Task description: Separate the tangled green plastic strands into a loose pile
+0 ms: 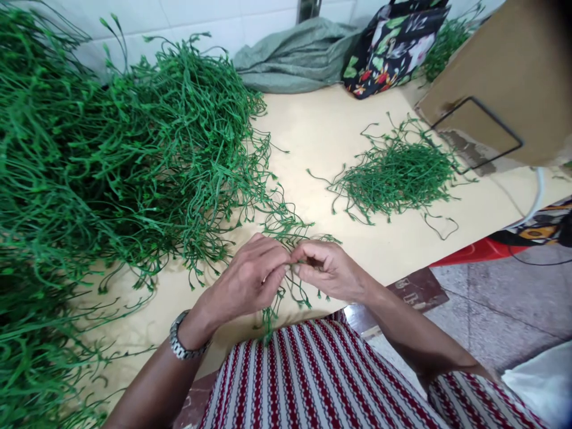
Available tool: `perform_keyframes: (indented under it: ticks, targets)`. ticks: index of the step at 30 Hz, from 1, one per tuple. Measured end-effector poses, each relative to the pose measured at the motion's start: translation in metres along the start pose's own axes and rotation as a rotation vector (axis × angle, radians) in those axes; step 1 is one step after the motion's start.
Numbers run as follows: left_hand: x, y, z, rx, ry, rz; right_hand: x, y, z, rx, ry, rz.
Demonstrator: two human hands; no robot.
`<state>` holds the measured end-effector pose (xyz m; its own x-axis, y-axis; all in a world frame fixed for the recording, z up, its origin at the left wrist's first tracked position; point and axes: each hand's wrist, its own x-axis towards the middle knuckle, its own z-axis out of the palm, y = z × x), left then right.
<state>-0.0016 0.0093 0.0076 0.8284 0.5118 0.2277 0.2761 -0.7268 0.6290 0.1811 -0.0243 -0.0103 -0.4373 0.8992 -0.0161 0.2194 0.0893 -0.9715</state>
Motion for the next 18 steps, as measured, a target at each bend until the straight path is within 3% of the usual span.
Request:
perform_keyframes:
  ticks: [3,10,14,18]
  targets:
    - [0.0,0.0,0.007,0.138,0.123,-0.05,-0.001,0.002,0.003,-0.001,0.095,0.046]
    - [0.001,0.003,0.021,0.31,0.324,-0.024,-0.001,0.01,0.014,0.342,0.126,0.202]
    - [0.001,0.005,0.018,0.291,0.234,-0.047,-0.001,0.012,0.01,0.231,0.106,0.174]
    - [0.005,0.01,0.009,0.369,0.05,-0.087,-0.002,0.004,0.001,-0.136,0.111,-0.022]
